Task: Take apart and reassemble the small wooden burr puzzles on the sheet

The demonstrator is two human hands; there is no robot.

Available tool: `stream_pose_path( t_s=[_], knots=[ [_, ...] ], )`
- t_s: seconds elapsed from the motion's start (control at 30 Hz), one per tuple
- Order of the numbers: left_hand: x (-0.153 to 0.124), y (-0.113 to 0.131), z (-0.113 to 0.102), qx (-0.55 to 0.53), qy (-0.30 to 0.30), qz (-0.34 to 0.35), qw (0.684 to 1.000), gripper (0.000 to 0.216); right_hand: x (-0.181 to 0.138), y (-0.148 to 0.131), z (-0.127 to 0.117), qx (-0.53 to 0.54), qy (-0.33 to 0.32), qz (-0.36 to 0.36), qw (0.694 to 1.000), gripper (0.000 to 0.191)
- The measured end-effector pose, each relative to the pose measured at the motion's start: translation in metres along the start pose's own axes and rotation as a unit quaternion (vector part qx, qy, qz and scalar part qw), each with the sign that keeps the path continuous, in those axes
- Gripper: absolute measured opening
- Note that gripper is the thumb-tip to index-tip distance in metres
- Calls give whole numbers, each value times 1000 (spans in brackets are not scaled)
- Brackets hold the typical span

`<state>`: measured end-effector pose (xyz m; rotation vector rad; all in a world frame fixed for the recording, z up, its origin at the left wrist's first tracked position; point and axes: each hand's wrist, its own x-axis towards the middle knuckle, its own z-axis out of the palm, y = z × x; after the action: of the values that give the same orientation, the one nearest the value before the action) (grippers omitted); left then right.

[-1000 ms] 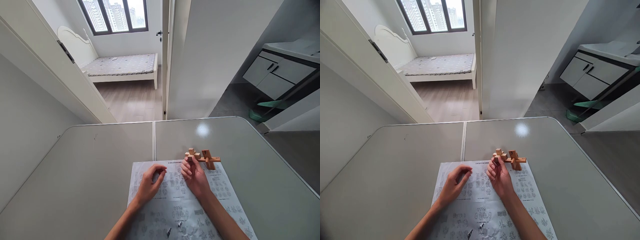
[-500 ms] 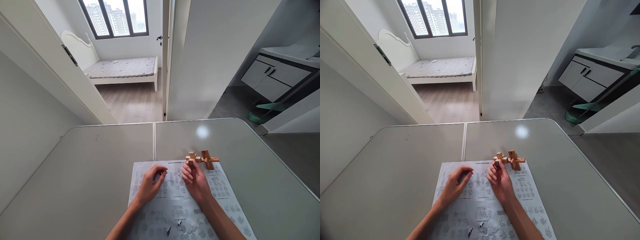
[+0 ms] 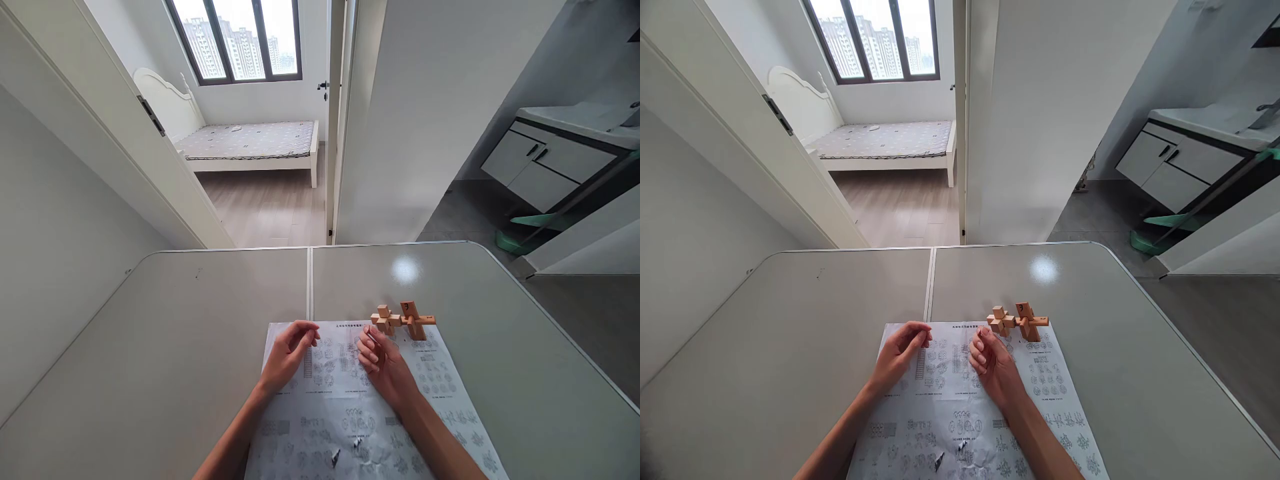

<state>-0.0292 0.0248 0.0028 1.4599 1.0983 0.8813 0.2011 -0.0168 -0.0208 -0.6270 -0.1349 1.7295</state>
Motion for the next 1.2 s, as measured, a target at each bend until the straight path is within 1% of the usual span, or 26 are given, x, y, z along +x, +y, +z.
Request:
stream_pose_path(
  t_s=[0.1, 0.2, 0.33, 0.67, 0.9, 1.2],
  knots=[
    [6, -2, -14, 37, 6, 11, 999, 25, 0, 2, -1, -38, -13, 4, 999, 29],
    [14, -4, -27, 91, 15, 37, 995, 24, 1, 2, -3, -58, -27, 8, 998, 27],
    [20, -7, -38, 110, 29, 44, 992, 23, 2, 1, -4, -62, -29, 10, 998, 26],
    [17, -8, -33, 133, 50, 46, 989, 27, -1, -2, 1, -65, -15, 15, 998, 31],
    [16, -5, -33, 146, 47, 45, 987, 26, 0, -1, -1, -61, -16, 14, 998, 28],
    [18, -6, -33, 154, 47, 47, 986, 24, -3, -3, -1, -59, -21, 16, 998, 27]
  ],
)
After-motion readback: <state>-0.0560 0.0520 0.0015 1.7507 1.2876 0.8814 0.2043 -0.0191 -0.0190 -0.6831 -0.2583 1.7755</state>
